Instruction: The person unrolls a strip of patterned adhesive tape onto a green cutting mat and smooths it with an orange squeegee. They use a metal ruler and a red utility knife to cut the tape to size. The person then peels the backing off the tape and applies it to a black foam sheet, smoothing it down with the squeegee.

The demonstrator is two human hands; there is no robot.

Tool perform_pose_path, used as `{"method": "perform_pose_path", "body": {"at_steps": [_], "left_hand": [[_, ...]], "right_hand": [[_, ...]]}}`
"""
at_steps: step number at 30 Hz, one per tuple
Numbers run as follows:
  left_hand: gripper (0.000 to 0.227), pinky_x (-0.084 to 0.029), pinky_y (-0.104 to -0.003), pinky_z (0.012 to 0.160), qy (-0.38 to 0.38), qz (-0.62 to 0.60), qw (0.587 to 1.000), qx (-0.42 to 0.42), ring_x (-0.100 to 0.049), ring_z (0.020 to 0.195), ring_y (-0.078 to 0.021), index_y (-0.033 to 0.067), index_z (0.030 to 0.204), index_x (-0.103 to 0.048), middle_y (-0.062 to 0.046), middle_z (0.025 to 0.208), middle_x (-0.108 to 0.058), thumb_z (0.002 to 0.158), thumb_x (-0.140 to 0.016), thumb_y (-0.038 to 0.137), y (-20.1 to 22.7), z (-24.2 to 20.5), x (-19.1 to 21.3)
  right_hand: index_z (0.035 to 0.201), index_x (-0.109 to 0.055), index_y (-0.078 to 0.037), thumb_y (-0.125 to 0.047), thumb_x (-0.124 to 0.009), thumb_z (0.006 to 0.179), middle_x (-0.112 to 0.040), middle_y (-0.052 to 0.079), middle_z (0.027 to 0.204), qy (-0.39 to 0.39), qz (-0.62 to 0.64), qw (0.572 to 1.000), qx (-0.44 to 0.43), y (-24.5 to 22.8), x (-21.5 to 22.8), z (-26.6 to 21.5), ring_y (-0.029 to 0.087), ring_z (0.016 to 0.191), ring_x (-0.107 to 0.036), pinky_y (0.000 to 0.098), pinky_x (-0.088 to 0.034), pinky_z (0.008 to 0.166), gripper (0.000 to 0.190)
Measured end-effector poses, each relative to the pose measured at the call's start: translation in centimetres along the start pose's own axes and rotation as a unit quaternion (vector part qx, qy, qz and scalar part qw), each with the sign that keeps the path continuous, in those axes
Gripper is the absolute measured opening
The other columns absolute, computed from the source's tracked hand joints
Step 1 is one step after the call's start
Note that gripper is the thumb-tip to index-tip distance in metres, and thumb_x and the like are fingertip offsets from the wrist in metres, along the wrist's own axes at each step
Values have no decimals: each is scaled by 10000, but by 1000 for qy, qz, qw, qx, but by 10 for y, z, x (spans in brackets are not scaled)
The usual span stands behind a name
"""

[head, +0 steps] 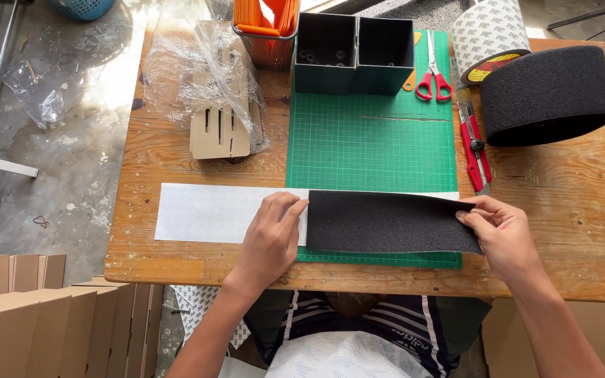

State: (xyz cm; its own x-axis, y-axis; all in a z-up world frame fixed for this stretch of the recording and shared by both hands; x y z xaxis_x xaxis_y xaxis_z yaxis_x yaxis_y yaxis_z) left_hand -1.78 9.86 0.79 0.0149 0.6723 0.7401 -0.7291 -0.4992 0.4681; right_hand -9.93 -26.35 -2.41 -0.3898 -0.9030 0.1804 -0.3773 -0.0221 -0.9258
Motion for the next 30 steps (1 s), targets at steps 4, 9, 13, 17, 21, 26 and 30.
{"method": "perform_pose_path", "body": {"at_steps": [4,9,13,17,21,26,30], "left_hand": [[371,-529,-435,974,-6,0,1000,1,-554,1116,-352,-44,1268,-588,-194,1168,-567,905,-560,-115,1,1,1],[364,-523,-445,985,-9,-2,1000,3,-543,1141,-360,-41,1284,-601,-208,1185,-555,925,-553,-86,-1,-1,0],[388,-517,-451,994,-12,-5,1000,4,-539,1143,-361,-41,1290,-597,-205,1187,-550,911,-543,-103,-1,-1,-1],[379,-519,-447,985,-11,-5,1000,6,-541,1137,-358,-38,1285,-600,-200,1182,-551,915,-548,-102,0,0,0],[377,-511,-452,994,-5,-7,1000,6,-540,1135,-361,-39,1276,-601,-201,1179,-546,913,-524,-106,1,1,2],[387,-515,-447,982,-9,0,1000,2,-541,1125,-360,-42,1285,-598,-201,1169,-547,907,-545,-108,1,1,2],[408,-513,-439,982,-7,2,1000,2,-543,1121,-352,-34,1308,-588,-198,1171,-544,910,-535,-104,1,1,1]], "right_hand": [[924,-694,-87,-17,-661,932,-543,-34,640,-2,-8,1000,-5,0,-2,0,40,606,-510,182,-433,543,78],[958,-704,-67,-14,-658,940,-609,11,691,0,-11,1000,-9,2,-2,2,70,641,-563,198,-485,581,73],[929,-701,-87,-15,-661,932,-583,-15,665,-9,3,1000,-6,2,-2,2,50,617,-538,189,-456,553,83],[984,-715,-52,1,-657,938,-662,57,758,-9,2,1000,-13,3,-4,2,102,677,-603,216,-513,609,91],[958,-719,-57,-13,-648,930,-620,3,696,-13,3,1000,-2,5,-5,4,55,636,-547,192,-454,560,88],[954,-705,-85,-7,-647,930,-521,-49,624,-17,15,1000,-3,7,-4,4,23,598,-480,173,-402,537,100],[974,-710,-62,6,-649,927,-627,5,711,-23,40,999,2,10,-1,6,57,656,-575,184,-477,591,103]]}}
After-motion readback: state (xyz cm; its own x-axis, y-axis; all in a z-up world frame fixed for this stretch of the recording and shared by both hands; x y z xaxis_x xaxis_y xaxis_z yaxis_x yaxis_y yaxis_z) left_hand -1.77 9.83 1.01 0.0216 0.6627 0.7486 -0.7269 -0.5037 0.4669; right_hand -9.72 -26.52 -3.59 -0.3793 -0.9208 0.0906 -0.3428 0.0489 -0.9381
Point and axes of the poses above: each hand's wrist, its own z-axis towards the middle knuckle, its own x-axis out of the back of the hand, y = z × x, the point moved 5 cm from there along z, towards the middle knuckle
